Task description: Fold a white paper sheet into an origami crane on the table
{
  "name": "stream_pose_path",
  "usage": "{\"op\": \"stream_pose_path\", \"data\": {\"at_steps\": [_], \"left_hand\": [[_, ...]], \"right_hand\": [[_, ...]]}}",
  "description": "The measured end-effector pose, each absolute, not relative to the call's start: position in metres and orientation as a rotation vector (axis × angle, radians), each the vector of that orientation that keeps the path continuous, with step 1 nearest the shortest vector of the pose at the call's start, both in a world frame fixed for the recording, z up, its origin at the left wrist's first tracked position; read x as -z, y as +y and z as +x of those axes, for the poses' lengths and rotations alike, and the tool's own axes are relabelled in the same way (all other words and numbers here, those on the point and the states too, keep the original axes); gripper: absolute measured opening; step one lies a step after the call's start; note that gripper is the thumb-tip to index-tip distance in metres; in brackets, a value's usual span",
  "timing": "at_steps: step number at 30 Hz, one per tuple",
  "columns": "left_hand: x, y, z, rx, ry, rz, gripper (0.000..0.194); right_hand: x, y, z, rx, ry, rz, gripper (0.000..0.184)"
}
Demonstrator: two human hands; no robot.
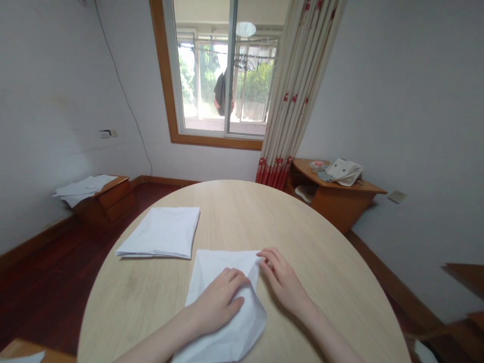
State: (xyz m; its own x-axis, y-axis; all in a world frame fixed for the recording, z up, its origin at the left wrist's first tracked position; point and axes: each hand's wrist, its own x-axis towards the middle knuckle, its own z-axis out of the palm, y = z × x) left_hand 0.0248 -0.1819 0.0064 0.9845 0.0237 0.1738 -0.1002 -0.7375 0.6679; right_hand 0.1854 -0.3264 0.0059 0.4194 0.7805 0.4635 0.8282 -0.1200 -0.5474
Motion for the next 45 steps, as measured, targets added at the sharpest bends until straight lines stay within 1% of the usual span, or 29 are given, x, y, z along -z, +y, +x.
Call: {"op": "stream_pose_path", "data": {"at_steps": [3, 5, 11, 13, 18, 25, 29, 31, 36, 37, 38, 42, 43, 45], "left_hand": [[-0.009, -0.182, 0.024, -0.218, -0.105, 2.460, 0.038], [-0.011, -0.182, 0.023, -0.204, -0.126, 2.514, 0.037], [-0.013, -0.184, 0.021, -0.143, -0.161, 2.642, 0.038], [-0.013, -0.184, 0.020, -0.135, -0.160, 2.657, 0.039], [-0.013, -0.183, 0.020, -0.119, -0.141, 2.674, 0.040], [-0.008, -0.178, 0.022, -0.127, -0.134, 2.635, 0.045], [-0.010, -0.173, 0.021, -0.124, -0.154, 2.581, 0.048], [-0.014, -0.171, 0.021, -0.126, -0.155, 2.574, 0.045], [-0.024, -0.164, 0.019, -0.100, -0.118, 2.607, 0.025], [-0.025, -0.162, 0.019, -0.085, -0.097, 2.612, 0.025], [-0.026, -0.160, 0.018, -0.073, -0.073, 2.617, 0.030], [-0.027, -0.155, 0.016, -0.040, -0.004, 2.655, 0.062], [-0.028, -0.154, 0.016, -0.034, 0.003, 2.660, 0.065], [-0.030, -0.154, 0.015, -0.015, 0.026, 2.662, 0.066]], "right_hand": [[-0.013, -0.331, 0.182, 0.014, -1.659, -1.857, 0.038], [-0.015, -0.333, 0.182, -0.010, -1.736, -1.863, 0.042], [-0.019, -0.337, 0.189, -0.011, -1.677, -1.947, 0.030], [-0.020, -0.339, 0.191, -0.015, -1.651, -2.010, 0.029], [-0.023, -0.340, 0.188, -0.120, -1.616, -2.127, 0.030], [-0.025, -0.337, 0.180, -0.291, -1.566, -2.124, 0.028], [-0.018, -0.338, 0.184, -0.376, -1.527, -2.215, 0.040], [-0.016, -0.338, 0.187, -0.384, -1.527, -2.250, 0.042], [-0.011, -0.338, 0.194, -0.311, -1.506, -2.302, 0.041], [-0.010, -0.339, 0.196, -0.281, -1.506, -2.309, 0.040], [-0.008, -0.339, 0.198, -0.253, -1.511, -2.318, 0.040], [-0.002, -0.341, 0.207, -0.191, -1.539, -2.349, 0.040], [0.000, -0.342, 0.208, -0.183, -1.532, -2.353, 0.040], [0.001, -0.343, 0.210, -0.173, -1.509, -2.354, 0.039]]}}
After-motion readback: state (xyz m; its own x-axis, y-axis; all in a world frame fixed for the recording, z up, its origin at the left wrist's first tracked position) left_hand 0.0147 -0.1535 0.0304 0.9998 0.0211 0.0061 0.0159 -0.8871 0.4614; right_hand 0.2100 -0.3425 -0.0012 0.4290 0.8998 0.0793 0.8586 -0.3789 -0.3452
